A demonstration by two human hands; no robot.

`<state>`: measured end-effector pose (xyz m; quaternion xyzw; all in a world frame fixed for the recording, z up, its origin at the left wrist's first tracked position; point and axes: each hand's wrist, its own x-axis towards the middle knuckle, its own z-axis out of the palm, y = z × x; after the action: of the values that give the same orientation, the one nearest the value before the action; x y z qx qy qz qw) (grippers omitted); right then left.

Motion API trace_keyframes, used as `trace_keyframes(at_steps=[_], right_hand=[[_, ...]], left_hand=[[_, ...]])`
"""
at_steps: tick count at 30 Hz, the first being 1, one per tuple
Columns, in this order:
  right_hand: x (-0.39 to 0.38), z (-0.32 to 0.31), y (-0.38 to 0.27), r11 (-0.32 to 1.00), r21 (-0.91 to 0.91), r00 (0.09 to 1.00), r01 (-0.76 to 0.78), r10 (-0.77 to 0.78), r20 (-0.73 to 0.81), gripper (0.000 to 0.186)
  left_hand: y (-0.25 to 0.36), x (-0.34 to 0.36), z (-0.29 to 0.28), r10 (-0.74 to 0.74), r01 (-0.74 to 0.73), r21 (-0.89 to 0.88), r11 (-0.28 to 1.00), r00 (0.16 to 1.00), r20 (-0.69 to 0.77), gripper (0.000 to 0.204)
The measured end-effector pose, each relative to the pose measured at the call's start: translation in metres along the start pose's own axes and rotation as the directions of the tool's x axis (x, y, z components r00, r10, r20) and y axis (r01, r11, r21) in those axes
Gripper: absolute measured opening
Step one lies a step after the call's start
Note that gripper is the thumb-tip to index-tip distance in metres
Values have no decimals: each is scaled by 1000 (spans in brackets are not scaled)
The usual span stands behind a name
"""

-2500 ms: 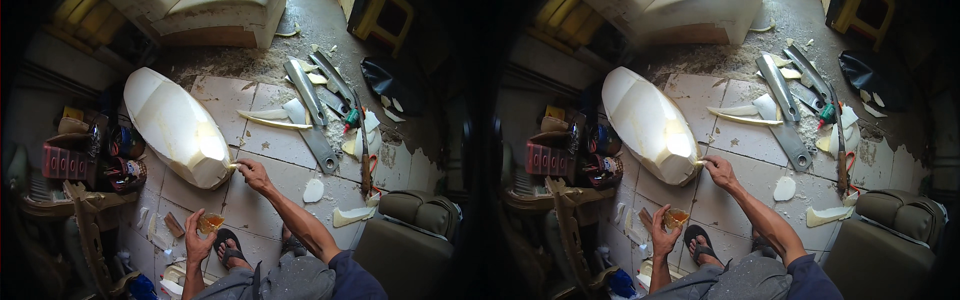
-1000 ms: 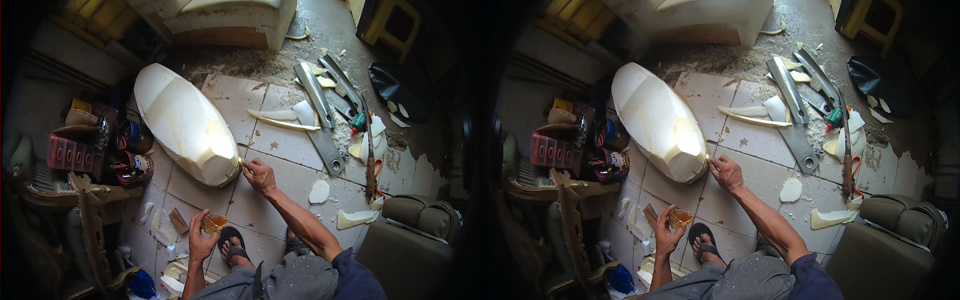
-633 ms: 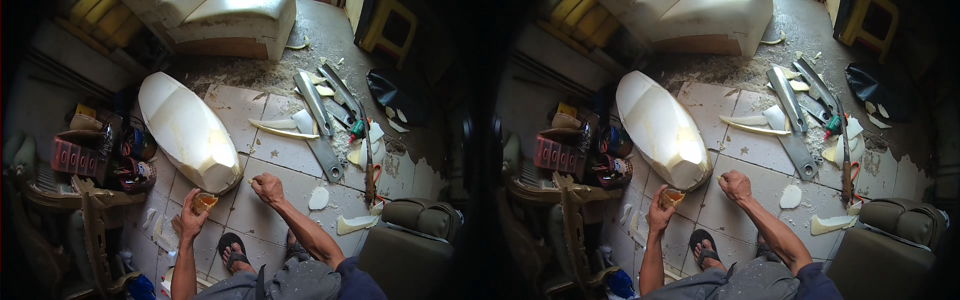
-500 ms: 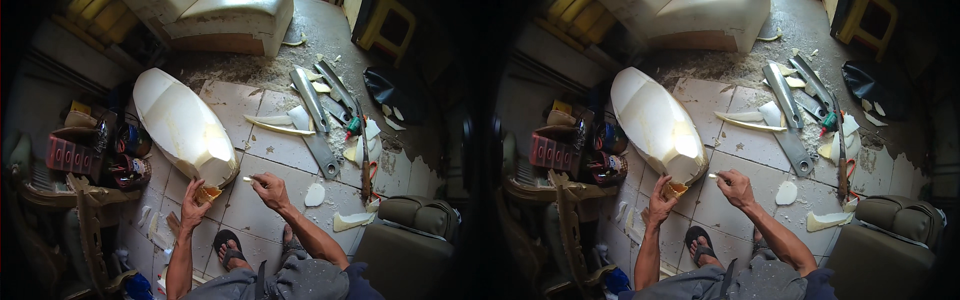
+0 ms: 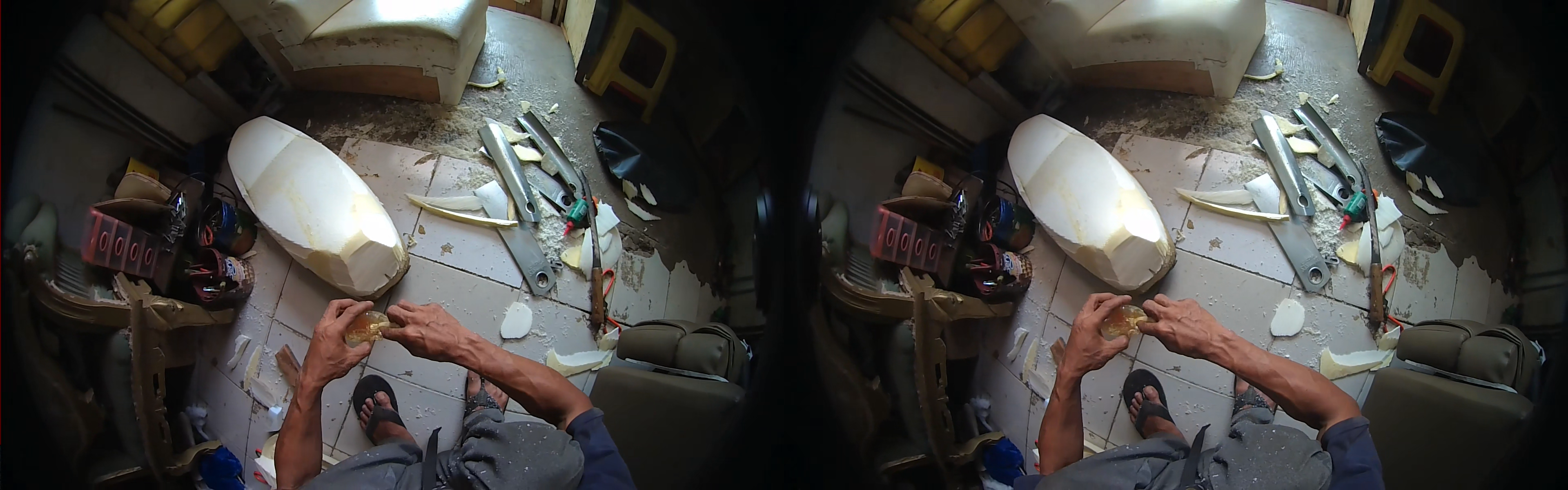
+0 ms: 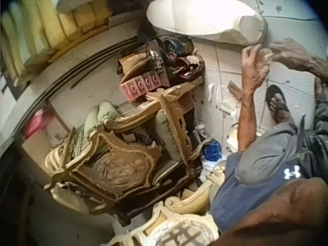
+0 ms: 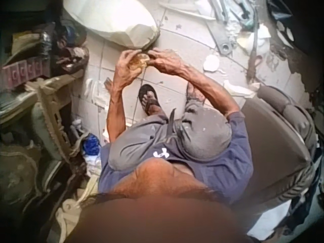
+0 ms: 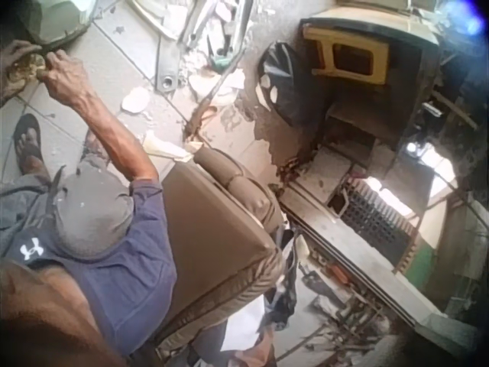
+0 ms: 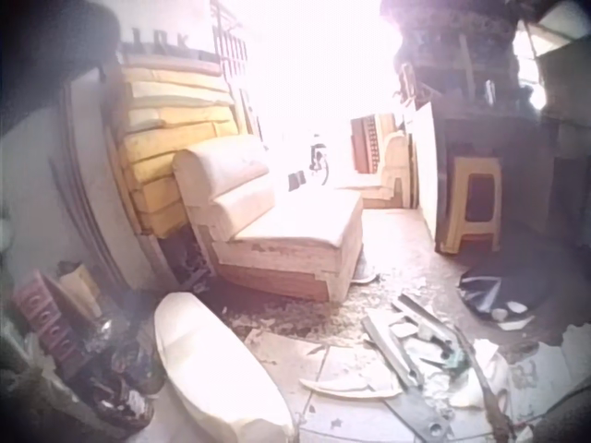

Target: The person shapes a large piece of white foam by using a long blade to trim the edges and a small brush to apply adhesive to a corner, then attaches a smaller foam piece.

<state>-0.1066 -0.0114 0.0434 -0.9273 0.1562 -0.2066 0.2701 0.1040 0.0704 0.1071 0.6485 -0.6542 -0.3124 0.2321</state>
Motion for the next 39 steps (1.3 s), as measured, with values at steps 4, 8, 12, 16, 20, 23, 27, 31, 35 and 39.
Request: trace_keyframes(at_steps=[4, 8, 12, 16, 20, 23, 27, 31, 35, 39], right_hand=[[1, -19, -3, 997, 11, 985, -76, 73, 158, 20], [-18, -29, 22, 948, 82, 891, -308, 257, 375, 18], [-49, 3, 85, 341, 748, 780, -569, 511, 360, 32], [-47, 66, 135, -89, 931, 573, -354, 766, 291, 35], [-19, 89, 147, -8, 933, 468, -360, 864, 187, 37], [-3, 101, 149, -16, 928, 462, -373, 864, 201, 40], [-9, 116, 131, 101, 876, 475, -472, 866, 156, 37], [-17, 115, 107, -20, 910, 457, -414, 860, 227, 35], [-6, 93, 141, -40, 957, 373, -288, 915, 150, 34], [-9, 89, 132, 50, 886, 490, -461, 847, 207, 35]], left_hand=[[2, -5, 8, -19, 20, -42, 999, 1000, 17, 62], [-15, -6, 13, -102, 95, -119, 988, 993, -59, 67], [-47, 0, 7, -178, 140, -340, 930, 980, -83, 71], [-60, 15, 17, -197, 161, -475, 865, 980, -26, 73], [-63, 22, 21, -257, 230, -480, 846, 966, 10, 74], [-63, 27, 24, -266, 231, -507, 830, 964, 4, 73], [-59, 31, 25, -296, 257, -517, 816, 955, 7, 73], [-57, 31, 20, -309, 260, -556, 790, 951, 4, 72], [-44, 45, 20, -324, 301, -550, 779, 944, 58, 72], [-37, 49, 21, -312, 313, -462, 830, 947, 81, 70]])
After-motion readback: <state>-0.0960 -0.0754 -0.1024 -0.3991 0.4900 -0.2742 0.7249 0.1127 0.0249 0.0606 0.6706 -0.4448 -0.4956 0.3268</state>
